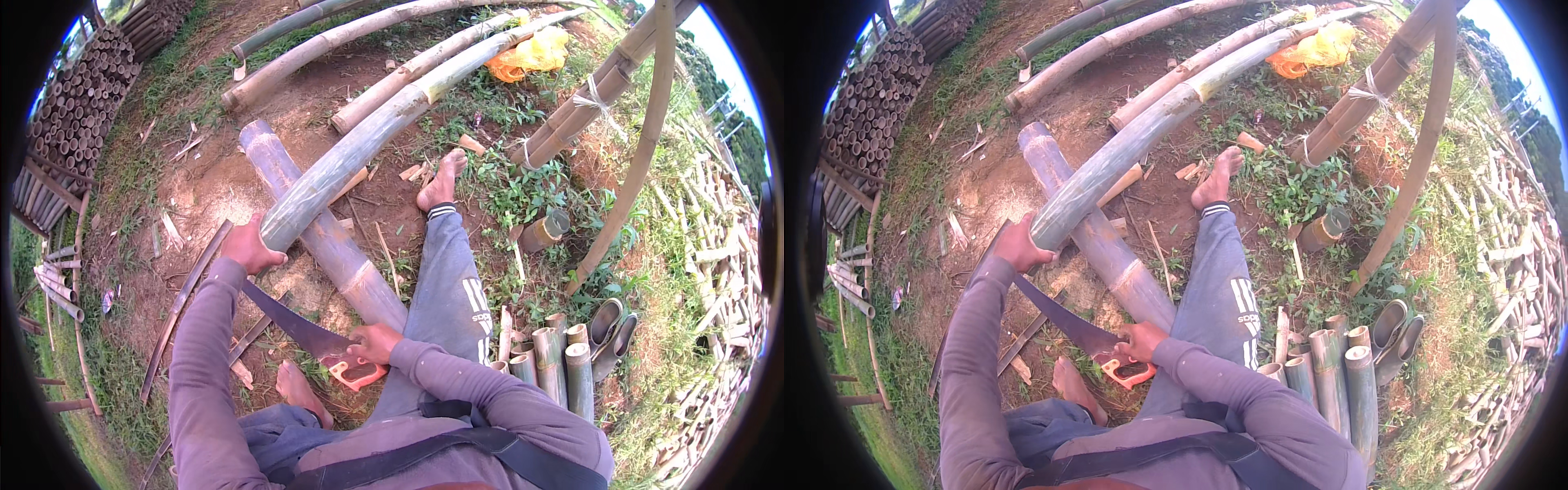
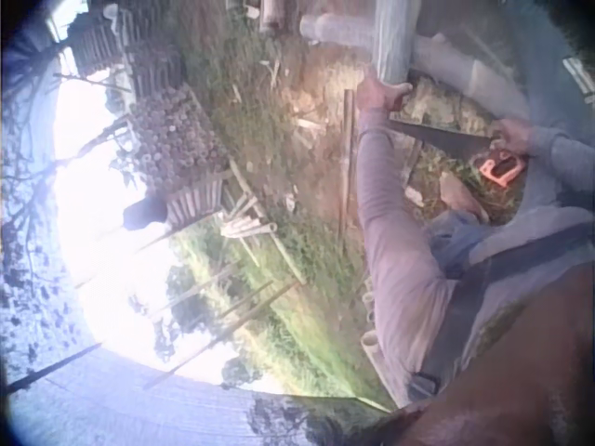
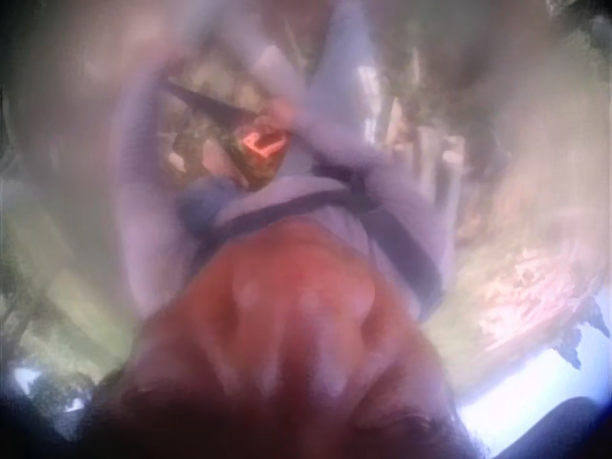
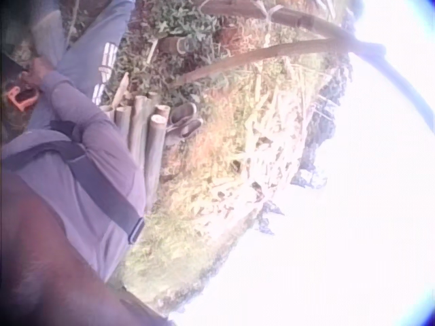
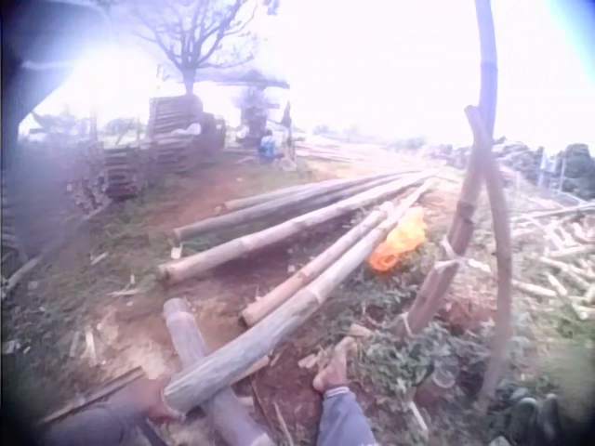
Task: The person sits on the ground and uses a hand saw to cut long bamboo poles into shorter sections. They repeatedly position the bamboo, saw through it, and stack the cut pieces nearby.
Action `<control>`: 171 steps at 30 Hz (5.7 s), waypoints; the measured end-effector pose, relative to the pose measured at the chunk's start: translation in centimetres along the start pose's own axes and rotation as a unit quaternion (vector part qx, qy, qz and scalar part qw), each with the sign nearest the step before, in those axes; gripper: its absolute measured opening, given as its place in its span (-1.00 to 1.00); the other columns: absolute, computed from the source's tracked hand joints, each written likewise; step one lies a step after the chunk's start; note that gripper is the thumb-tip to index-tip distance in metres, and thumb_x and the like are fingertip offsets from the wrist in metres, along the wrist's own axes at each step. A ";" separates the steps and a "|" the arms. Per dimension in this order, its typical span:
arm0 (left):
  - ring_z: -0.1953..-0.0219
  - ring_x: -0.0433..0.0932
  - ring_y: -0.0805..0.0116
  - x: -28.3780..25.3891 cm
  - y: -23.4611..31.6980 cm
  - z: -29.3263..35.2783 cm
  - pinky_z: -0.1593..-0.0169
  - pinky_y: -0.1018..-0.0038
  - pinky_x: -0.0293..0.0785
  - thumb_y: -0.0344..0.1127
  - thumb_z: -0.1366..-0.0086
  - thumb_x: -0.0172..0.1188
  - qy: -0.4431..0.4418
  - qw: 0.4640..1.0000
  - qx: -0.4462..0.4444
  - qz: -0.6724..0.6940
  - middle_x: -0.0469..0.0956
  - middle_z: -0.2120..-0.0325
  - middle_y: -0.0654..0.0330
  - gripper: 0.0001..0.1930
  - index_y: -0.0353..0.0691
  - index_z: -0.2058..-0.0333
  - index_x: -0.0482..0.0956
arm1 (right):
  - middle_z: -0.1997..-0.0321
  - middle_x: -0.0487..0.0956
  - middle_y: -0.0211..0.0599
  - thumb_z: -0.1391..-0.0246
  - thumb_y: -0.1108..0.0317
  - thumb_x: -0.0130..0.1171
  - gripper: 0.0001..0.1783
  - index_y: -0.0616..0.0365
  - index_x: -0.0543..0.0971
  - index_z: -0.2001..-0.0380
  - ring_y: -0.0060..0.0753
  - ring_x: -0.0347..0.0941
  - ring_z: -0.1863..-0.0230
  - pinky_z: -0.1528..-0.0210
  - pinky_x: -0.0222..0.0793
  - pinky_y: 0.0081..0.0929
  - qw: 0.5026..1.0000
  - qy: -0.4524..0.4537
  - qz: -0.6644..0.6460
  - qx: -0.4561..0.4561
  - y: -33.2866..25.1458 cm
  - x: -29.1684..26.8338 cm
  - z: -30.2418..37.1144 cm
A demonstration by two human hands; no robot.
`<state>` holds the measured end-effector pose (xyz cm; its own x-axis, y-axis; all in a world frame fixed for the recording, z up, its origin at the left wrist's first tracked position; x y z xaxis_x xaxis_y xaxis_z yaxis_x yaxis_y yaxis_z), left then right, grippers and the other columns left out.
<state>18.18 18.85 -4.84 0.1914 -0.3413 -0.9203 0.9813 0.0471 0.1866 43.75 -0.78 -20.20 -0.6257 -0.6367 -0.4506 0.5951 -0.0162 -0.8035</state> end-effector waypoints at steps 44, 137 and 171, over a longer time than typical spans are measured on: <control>-0.38 0.41 -0.21 13.6 -48.6 53.0 -0.40 -0.25 0.34 0.62 -0.34 -0.09 0.722 0.251 -0.246 0.596 0.42 -0.35 -0.14 0.03 -0.20 -0.42 0.33 | -0.23 0.56 -0.17 -0.12 -0.44 0.33 -0.11 -0.01 0.47 -0.26 -0.02 0.47 -0.26 -0.40 0.36 0.10 0.674 0.286 -0.678 -0.069 -14.2 -15.3 -19.2; 0.19 0.63 0.36 13.7 -32.5 36.2 -0.13 0.29 0.49 -0.35 -0.19 0.30 0.502 0.845 -0.145 -0.116 0.66 0.29 0.37 -0.68 0.05 0.07 0.79 | 0.17 0.58 -0.05 -0.27 0.09 0.32 -0.52 0.04 0.60 -0.17 0.15 0.60 0.21 0.19 0.51 0.03 0.832 -0.030 0.306 -0.462 -26.3 17.0 -14.6; -0.36 0.45 0.16 10.4 -27.2 27.9 -0.44 0.09 0.27 -0.12 -0.35 0.36 0.430 0.895 -0.109 -0.045 0.58 -0.23 0.22 -0.52 0.01 -0.22 0.62 | -0.03 0.55 -0.39 0.01 0.09 0.54 -0.60 -0.19 0.77 0.05 -0.17 0.41 -0.21 -0.26 0.22 0.00 0.839 0.079 0.307 -0.442 -30.7 12.7 -20.2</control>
<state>-7.11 -12.18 -9.85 -0.0360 0.4917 -0.8700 0.9561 0.2702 0.1131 7.32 7.20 -9.11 -0.4381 -0.2050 -0.8752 0.2673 0.8999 -0.3445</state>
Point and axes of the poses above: each hand's wrist, its own z-axis away from the middle knuckle, its own x-axis out of the palm, y = z × x, the point moved 7 cm from there along -z, towards the middle knuckle
